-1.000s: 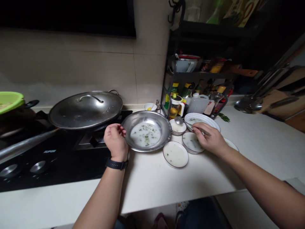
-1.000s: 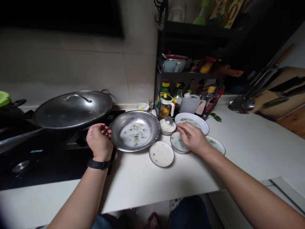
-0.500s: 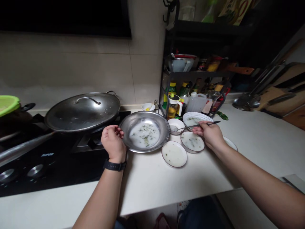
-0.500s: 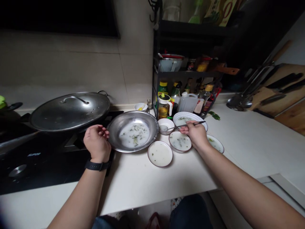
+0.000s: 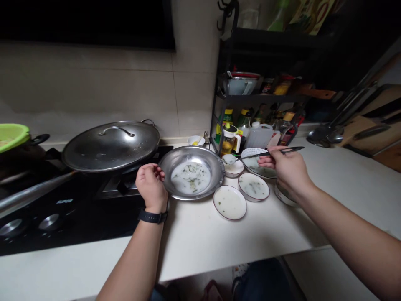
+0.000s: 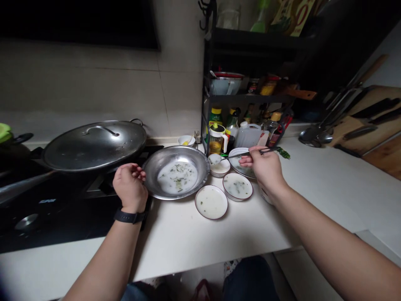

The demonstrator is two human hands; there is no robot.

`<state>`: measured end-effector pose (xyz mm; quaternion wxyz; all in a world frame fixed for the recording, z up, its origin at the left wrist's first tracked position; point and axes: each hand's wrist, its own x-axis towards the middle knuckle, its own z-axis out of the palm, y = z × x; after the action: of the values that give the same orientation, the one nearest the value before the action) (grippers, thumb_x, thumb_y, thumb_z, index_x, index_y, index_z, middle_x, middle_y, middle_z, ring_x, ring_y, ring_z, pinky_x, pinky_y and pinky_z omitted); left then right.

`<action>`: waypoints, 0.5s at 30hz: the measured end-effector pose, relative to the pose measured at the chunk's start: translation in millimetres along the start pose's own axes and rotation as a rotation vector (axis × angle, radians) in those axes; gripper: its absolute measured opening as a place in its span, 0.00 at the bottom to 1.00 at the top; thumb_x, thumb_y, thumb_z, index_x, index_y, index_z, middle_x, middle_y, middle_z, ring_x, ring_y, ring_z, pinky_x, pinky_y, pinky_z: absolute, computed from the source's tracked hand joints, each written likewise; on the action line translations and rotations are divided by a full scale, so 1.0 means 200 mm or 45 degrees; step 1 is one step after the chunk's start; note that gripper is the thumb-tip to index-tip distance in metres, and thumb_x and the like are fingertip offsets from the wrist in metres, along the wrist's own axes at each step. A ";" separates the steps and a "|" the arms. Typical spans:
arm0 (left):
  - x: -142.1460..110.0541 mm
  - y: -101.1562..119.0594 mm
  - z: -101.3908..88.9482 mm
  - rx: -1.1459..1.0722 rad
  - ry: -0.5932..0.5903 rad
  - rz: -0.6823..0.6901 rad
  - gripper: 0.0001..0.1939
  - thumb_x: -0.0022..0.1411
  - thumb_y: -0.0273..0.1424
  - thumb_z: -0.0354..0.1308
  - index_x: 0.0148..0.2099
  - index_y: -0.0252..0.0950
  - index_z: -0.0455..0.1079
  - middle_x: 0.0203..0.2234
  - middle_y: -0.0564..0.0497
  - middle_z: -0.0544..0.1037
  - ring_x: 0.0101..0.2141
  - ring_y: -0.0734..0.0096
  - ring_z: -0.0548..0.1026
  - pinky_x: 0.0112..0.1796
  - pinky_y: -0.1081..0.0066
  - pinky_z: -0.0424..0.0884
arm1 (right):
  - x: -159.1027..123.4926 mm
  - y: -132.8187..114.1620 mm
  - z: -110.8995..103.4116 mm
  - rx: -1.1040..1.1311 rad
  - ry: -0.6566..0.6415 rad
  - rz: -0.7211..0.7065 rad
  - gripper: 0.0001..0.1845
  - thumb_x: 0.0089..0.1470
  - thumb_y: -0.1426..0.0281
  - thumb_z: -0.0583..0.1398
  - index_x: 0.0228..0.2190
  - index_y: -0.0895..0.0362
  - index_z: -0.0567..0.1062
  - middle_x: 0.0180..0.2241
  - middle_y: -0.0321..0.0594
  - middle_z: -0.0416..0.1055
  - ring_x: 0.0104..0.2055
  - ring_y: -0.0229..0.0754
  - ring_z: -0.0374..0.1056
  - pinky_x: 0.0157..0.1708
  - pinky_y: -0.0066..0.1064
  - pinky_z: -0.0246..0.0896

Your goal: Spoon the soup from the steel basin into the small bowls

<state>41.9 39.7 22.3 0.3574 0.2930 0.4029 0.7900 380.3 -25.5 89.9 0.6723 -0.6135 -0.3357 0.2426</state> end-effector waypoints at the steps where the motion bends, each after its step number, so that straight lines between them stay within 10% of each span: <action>1: 0.00 0.00 0.00 0.002 -0.001 0.002 0.06 0.54 0.34 0.57 0.32 0.36 0.67 0.19 0.59 0.68 0.18 0.78 0.68 0.19 0.78 0.60 | -0.01 -0.01 0.02 0.015 -0.025 0.005 0.03 0.58 0.72 0.62 0.32 0.55 0.72 0.21 0.39 0.77 0.21 0.40 0.76 0.21 0.27 0.76; 10: 0.00 0.00 0.00 -0.022 0.009 0.005 0.06 0.55 0.34 0.57 0.32 0.36 0.67 0.20 0.58 0.68 0.18 0.78 0.67 0.19 0.78 0.59 | -0.14 0.13 0.26 -0.002 -0.262 0.141 0.06 0.61 0.68 0.62 0.33 0.56 0.70 0.21 0.41 0.77 0.22 0.43 0.77 0.23 0.31 0.77; 15: 0.00 0.00 0.00 -0.033 0.012 0.002 0.06 0.55 0.34 0.57 0.32 0.36 0.68 0.19 0.58 0.69 0.18 0.78 0.67 0.18 0.78 0.59 | -0.24 0.19 0.23 -0.380 -0.785 -0.609 0.09 0.63 0.63 0.60 0.38 0.54 0.77 0.30 0.43 0.81 0.32 0.45 0.80 0.35 0.36 0.79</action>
<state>42.3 39.9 22.4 0.3587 0.2850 0.3939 0.7968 317.8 -25.1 46.2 0.4816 -0.5075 -0.6858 0.2005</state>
